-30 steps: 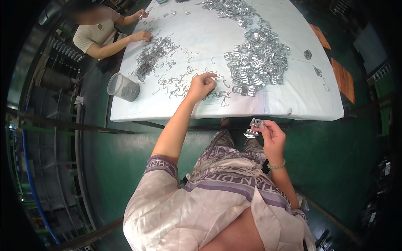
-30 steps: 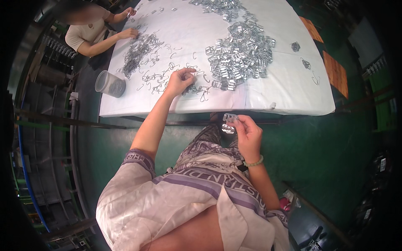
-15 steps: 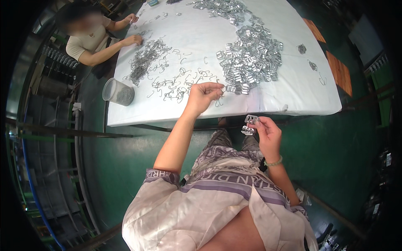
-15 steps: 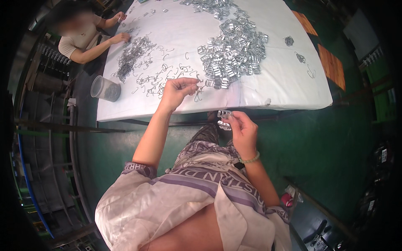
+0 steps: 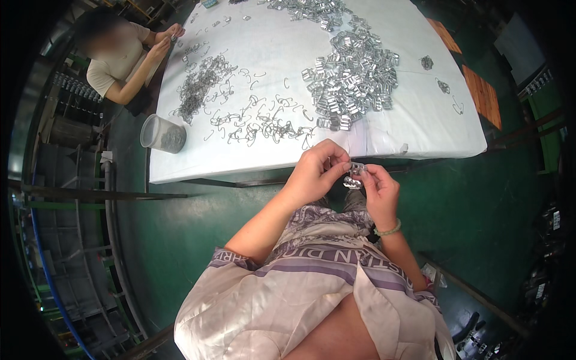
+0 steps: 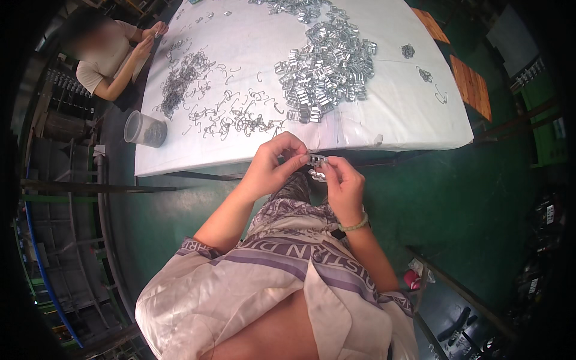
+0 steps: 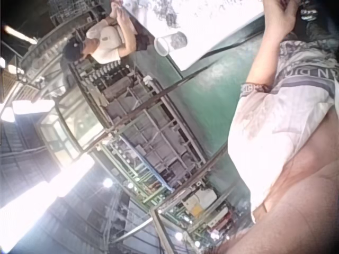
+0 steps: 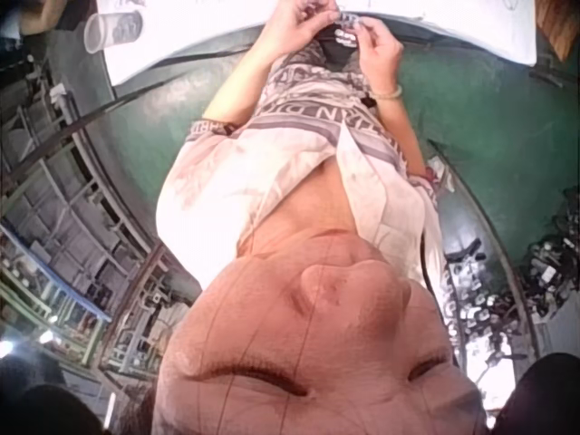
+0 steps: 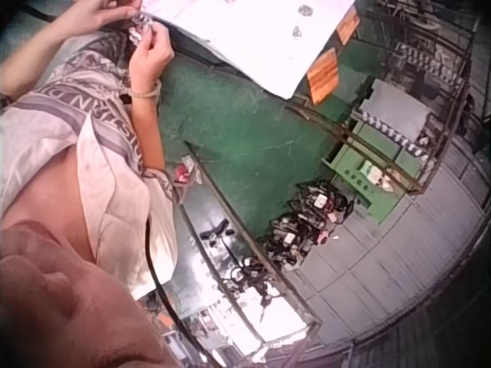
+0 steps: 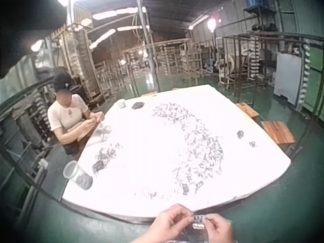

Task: The person repeatedly picks up small metal hooks and rectangular metal pieces from a white table, joins them by hand, and places the assembled units back on the table. The process continues throughout the clip with a coworker visible across the table performing a similar task.

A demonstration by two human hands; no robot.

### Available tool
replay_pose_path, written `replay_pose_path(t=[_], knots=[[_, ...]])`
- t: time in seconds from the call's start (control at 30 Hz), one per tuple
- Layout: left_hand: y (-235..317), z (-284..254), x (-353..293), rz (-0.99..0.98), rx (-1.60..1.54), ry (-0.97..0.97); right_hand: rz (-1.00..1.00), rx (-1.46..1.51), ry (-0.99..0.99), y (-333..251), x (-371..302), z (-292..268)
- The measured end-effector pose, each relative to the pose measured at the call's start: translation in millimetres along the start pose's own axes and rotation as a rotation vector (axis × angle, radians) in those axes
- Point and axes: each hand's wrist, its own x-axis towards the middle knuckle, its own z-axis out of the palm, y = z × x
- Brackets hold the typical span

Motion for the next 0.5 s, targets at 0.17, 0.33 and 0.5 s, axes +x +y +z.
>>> replay_pose_path(t=[0.17, 0.33, 0.5], knots=[[4.8, 8.4, -1.7, 0.176, 0.164, 0.105, -0.054, -0.126, 0.015, -6.9, 1.2, 0.9], [-0.4, 12.9, -2.6, 0.261, 0.229, 0.152, -0.108, -0.223, 0.012, -10.5, 1.5, -0.9], [-6.0, 15.0, -3.0, 0.284, 0.218, 0.139, -0.125, -0.243, 0.024, -7.3, 0.4, 0.5]])
